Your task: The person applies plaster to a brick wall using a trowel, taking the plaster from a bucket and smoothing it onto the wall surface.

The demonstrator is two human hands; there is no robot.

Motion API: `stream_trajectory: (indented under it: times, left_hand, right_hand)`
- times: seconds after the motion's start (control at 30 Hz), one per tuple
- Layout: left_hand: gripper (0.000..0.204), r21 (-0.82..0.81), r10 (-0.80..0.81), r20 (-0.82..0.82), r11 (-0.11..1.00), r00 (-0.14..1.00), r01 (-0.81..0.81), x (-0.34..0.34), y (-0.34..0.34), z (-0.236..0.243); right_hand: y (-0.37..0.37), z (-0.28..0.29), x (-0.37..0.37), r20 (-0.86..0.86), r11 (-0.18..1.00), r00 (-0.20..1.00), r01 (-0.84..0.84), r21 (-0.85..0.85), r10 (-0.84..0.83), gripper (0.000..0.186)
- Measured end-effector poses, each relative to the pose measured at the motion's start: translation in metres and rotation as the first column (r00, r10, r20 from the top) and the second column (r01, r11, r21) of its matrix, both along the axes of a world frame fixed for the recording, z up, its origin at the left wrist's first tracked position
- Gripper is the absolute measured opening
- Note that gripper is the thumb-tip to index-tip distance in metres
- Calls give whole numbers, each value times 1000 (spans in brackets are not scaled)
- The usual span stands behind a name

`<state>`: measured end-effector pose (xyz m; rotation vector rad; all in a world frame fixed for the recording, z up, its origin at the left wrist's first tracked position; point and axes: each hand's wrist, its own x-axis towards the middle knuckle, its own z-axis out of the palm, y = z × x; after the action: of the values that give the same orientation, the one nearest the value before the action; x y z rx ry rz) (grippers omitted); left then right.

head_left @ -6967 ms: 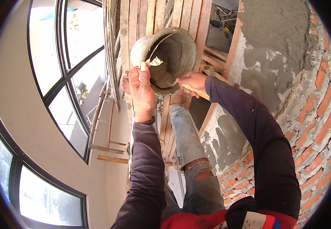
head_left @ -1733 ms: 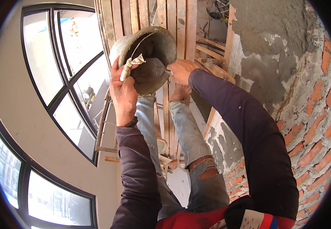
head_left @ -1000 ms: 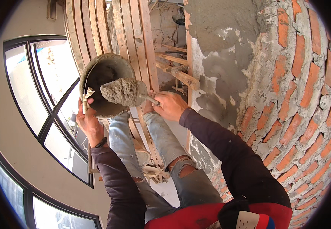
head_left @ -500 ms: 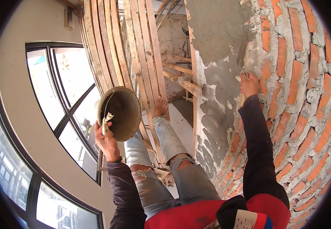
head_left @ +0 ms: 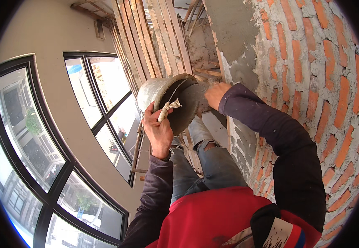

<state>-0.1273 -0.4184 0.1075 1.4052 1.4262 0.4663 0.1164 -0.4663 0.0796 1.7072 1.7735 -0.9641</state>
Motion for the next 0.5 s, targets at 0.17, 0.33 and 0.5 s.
stream_trajectory:
  times: [0.17,0.33,0.5]
  left_hand:
    - [34,-66,7,294,998,956,13,5,13,55]
    - [37,72,-104,259,993,960,89,11,17,90]
    - [45,-106,117,384,991,916,-82,9,23,110]
  right_hand:
    - [-26,10,-47,-339,944,883,325,-54,-323,28]
    - [-70,30,-58,-587,842,678,539,-13,-442,40]
    - [-94,52,-46,-565,736,664,662,142,-489,34]
